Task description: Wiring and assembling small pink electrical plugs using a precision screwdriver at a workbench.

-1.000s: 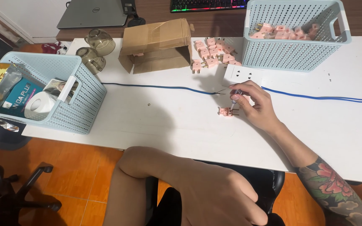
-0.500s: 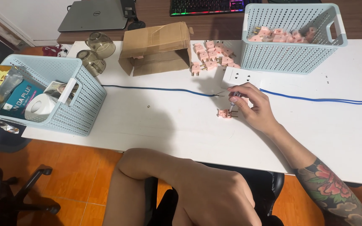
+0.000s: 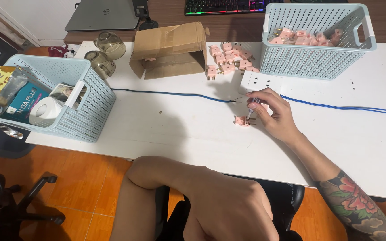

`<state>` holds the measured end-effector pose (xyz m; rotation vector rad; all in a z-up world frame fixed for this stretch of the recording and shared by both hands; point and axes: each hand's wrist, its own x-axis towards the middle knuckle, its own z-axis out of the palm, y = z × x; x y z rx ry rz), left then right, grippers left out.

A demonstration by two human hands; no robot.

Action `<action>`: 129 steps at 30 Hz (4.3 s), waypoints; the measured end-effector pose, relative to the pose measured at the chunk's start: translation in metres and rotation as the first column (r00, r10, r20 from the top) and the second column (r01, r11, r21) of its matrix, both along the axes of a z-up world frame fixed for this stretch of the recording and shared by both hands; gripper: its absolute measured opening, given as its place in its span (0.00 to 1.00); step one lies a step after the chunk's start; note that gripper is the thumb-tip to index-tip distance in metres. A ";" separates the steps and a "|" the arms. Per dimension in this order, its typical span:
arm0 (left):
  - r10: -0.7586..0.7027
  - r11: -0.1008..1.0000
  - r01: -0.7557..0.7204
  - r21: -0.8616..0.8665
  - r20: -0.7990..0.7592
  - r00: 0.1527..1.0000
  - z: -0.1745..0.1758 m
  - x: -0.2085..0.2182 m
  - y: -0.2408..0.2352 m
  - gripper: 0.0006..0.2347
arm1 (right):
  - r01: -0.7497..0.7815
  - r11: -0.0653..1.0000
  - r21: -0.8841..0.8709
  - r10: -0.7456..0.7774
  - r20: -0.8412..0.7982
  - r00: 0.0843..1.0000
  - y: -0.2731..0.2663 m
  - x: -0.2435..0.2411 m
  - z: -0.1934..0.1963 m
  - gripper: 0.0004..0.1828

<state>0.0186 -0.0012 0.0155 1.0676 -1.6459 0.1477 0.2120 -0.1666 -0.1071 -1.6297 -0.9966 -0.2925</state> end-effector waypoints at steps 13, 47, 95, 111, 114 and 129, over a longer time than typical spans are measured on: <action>-0.052 0.998 0.052 0.020 0.000 0.999 0.006 -0.001 -0.001 0.07 | -0.011 1.000 0.012 0.011 0.000 1.000 0.000 0.002 -0.005 0.14; -0.151 0.989 0.150 0.011 0.103 0.983 0.026 0.009 0.003 0.16 | 0.047 0.993 -0.107 -0.040 0.061 0.997 -0.002 -0.002 -0.001 0.13; 0.951 0.242 0.057 0.969 -0.225 -0.211 -0.250 -0.004 0.099 0.35 | -0.042 0.999 0.029 0.041 0.054 0.998 0.006 -0.005 0.007 0.14; 0.829 -0.019 0.274 0.962 -0.138 0.542 0.015 -0.013 0.088 0.18 | -0.044 0.998 -0.048 0.045 0.017 0.999 -0.004 -0.005 0.006 0.20; 0.847 0.093 -0.290 0.953 0.077 0.526 -0.017 0.032 0.099 0.17 | -0.068 0.997 -0.033 0.066 -0.062 0.996 -0.006 -0.005 0.006 0.18; 0.821 0.484 -0.604 0.633 -0.090 0.564 -0.145 0.156 0.071 0.19 | -0.046 0.995 -0.088 0.048 0.023 0.999 -0.010 -0.001 0.012 0.11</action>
